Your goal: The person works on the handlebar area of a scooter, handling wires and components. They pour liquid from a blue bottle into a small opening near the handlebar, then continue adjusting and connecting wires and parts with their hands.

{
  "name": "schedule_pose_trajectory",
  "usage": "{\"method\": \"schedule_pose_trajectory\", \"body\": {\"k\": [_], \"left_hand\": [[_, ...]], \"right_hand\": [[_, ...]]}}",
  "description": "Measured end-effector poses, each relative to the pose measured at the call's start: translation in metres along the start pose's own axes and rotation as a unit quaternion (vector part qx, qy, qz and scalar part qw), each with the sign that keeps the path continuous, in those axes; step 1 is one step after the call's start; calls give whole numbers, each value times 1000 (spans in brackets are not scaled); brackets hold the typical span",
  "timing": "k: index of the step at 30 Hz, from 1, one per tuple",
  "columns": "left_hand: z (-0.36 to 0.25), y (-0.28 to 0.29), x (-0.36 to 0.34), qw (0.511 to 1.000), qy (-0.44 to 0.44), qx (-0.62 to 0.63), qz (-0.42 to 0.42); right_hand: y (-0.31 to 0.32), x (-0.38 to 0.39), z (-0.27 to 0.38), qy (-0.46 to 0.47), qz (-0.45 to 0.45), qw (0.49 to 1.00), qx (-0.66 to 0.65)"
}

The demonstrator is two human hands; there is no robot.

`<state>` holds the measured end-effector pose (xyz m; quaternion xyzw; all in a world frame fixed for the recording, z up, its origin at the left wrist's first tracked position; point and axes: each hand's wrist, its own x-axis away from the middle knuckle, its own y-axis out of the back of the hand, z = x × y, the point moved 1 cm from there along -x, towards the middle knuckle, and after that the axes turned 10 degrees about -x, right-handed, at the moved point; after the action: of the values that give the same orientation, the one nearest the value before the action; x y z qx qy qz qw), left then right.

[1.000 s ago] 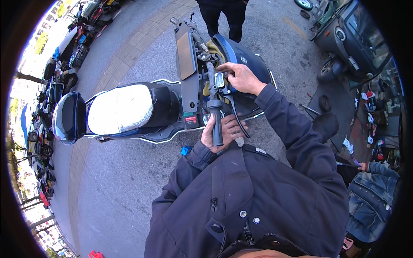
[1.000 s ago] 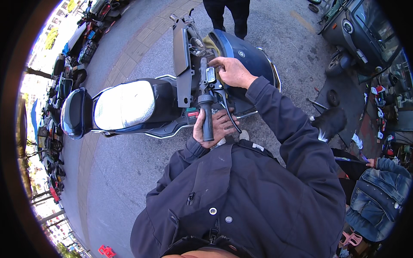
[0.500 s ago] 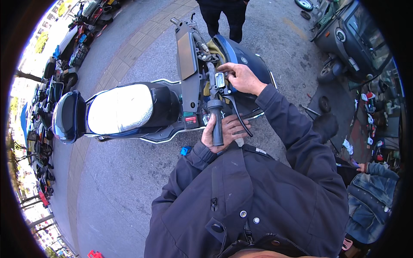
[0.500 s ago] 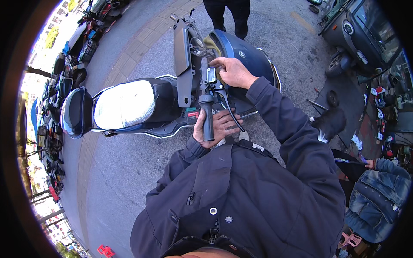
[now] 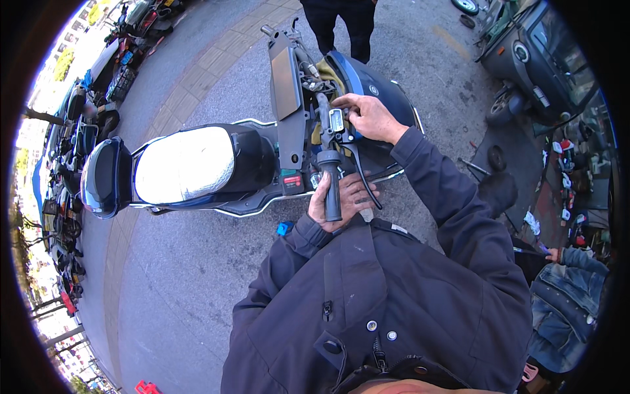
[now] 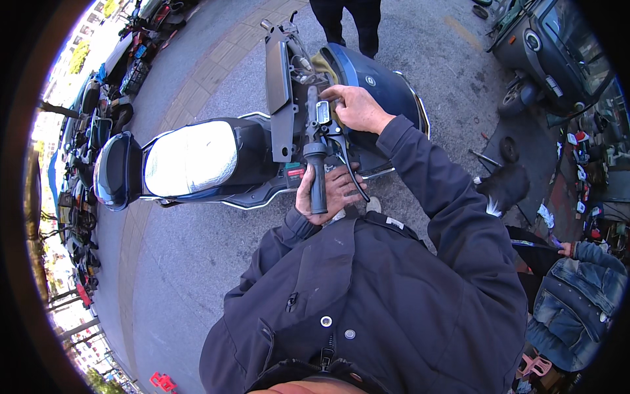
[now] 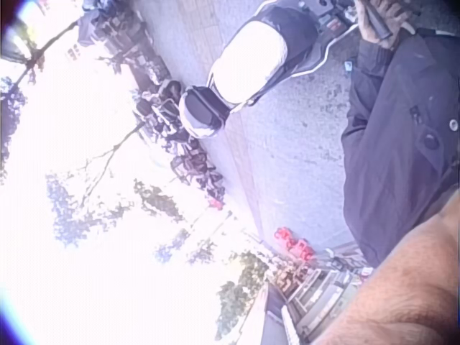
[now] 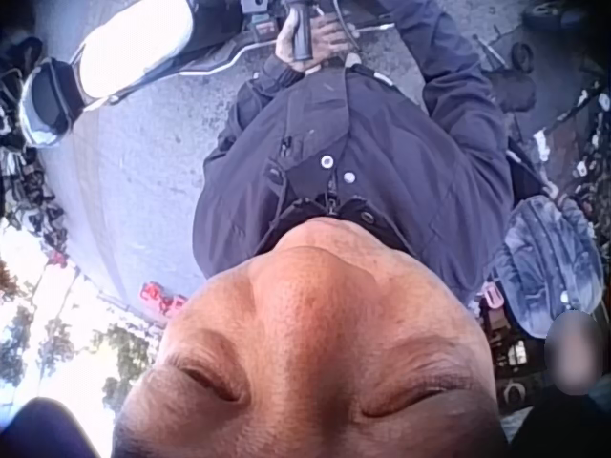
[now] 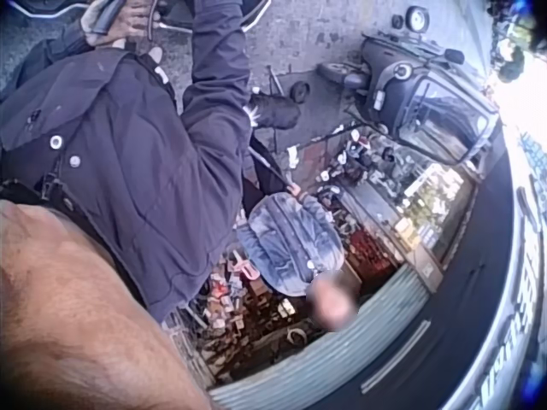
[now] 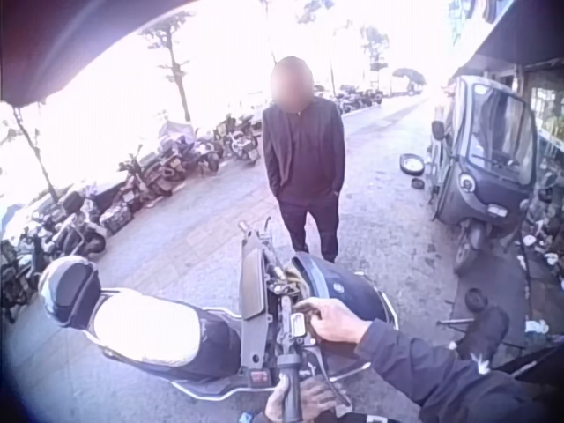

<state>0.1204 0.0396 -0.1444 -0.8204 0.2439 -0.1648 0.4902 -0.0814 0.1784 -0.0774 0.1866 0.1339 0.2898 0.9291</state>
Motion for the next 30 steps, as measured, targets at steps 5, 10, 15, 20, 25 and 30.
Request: {"method": "schedule_pose_trajectory", "body": {"k": [5,10,15,20,25,30], "left_hand": [[-4,-14,-1,1000,2,-3,-16],[-1,-4,-1,1000,0,5,4],[-3,-6,0,1000,3,-2,-7],[-3,-12,-2,1000,0,17,-3],[-2,-5,0,1000,-3,7,-16],[-1,-4,0,1000,-6,15,-20]], "right_hand": [[1,2,3,-11,2,1000,8],[1,2,3,-18,2,1000,-5],[1,2,5,-18,2,1000,-3],[1,3,4,-15,-4,1000,-4],[0,3,3,-13,-5,1000,-12],[1,2,2,-11,-6,1000,2]]}}
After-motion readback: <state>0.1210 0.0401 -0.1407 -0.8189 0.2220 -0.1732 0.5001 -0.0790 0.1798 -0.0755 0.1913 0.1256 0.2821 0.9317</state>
